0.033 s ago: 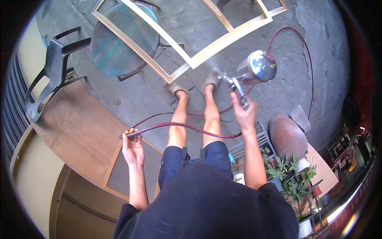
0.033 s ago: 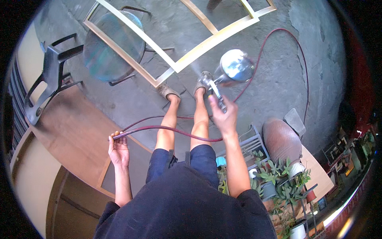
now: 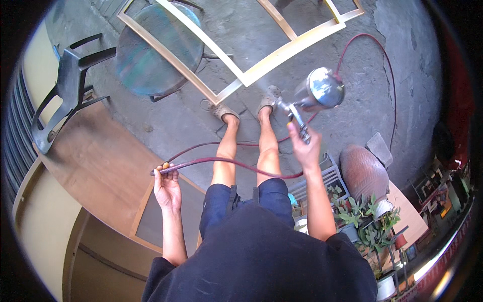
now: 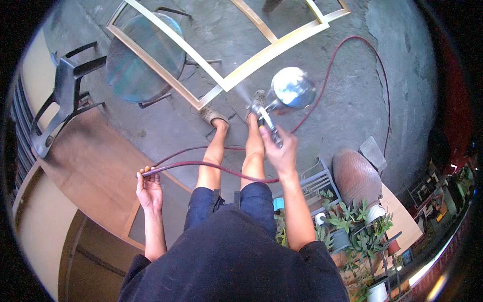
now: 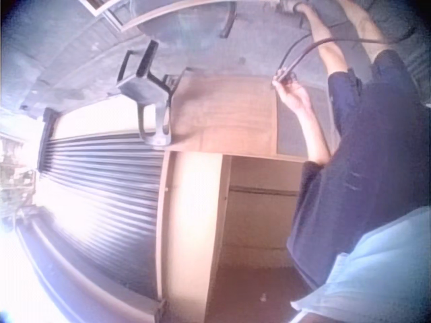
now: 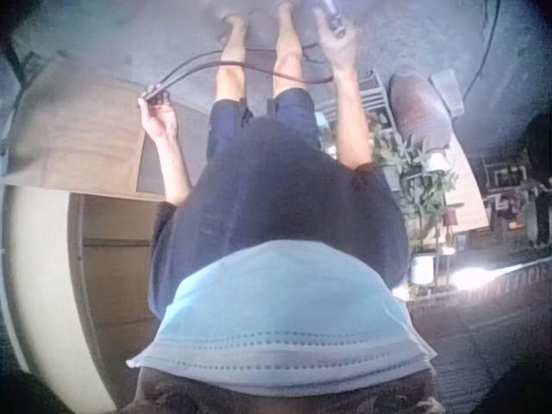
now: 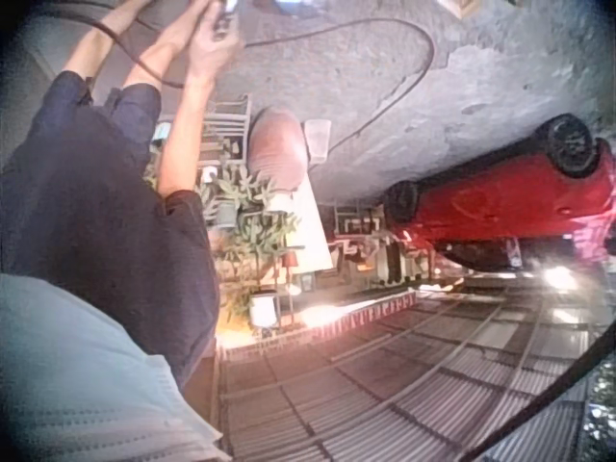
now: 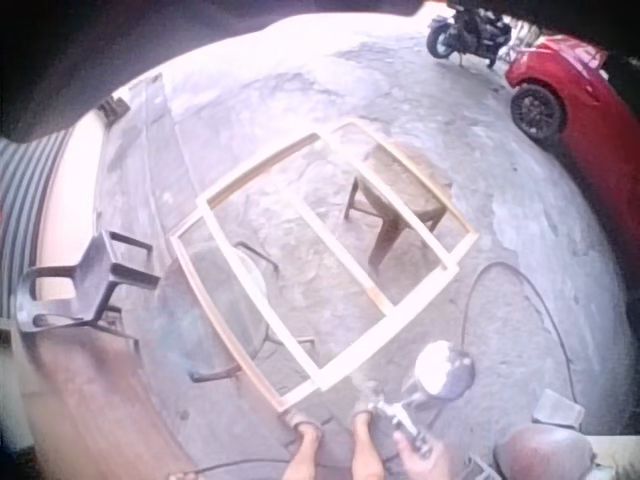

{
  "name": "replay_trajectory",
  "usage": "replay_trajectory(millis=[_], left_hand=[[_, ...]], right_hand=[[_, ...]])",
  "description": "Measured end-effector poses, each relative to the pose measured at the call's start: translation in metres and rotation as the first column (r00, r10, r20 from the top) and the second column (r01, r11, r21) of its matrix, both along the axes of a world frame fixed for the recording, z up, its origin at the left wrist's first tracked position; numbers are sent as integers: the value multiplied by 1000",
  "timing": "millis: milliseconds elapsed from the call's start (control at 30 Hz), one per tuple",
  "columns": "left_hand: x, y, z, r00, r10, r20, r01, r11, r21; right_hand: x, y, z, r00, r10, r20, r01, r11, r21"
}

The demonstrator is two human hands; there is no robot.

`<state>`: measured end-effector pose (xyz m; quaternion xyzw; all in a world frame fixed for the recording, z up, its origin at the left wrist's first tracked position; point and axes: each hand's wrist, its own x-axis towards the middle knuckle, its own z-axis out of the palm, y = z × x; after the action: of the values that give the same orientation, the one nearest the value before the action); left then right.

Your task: The person uses a spray gun connected to a hose to apply a light-colored finish to a wooden frame resting on a chair outdoors. The person moves around the frame to cover all sides, then walks into a workshop area.

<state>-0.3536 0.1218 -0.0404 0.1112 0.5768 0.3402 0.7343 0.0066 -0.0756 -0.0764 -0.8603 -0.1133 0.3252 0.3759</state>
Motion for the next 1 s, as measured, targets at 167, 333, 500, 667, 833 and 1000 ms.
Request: replay_trajectory(millis=[167, 333, 500, 667, 833, 1000], left_hand=[[-30, 26, 1, 1000, -2, 19, 2, 1000, -9], [-15, 37, -1, 994, -63, 89, 64, 998, -8], [45, 23, 8, 981, -123, 150, 138, 986, -96], [96, 17, 16, 967, -34, 251, 89, 973, -211], [136, 47, 26, 920, 84, 383, -16, 984, -178], [170, 70, 43, 877, 202, 437, -144, 976, -164]], right_hand=[[-33, 33, 39, 988, 126, -88, -124, 992, 27], [34, 62, 10, 998, 20, 59, -12, 990, -139], [165, 57, -24, 918, -137, 373, 215, 960, -177], [262, 79, -18, 805, -328, 495, 430, 897, -105], [326, 139, 1, 713, -531, 458, 492, 844, 212], [369, 257, -13, 711, -546, 444, 381, 829, 409]])
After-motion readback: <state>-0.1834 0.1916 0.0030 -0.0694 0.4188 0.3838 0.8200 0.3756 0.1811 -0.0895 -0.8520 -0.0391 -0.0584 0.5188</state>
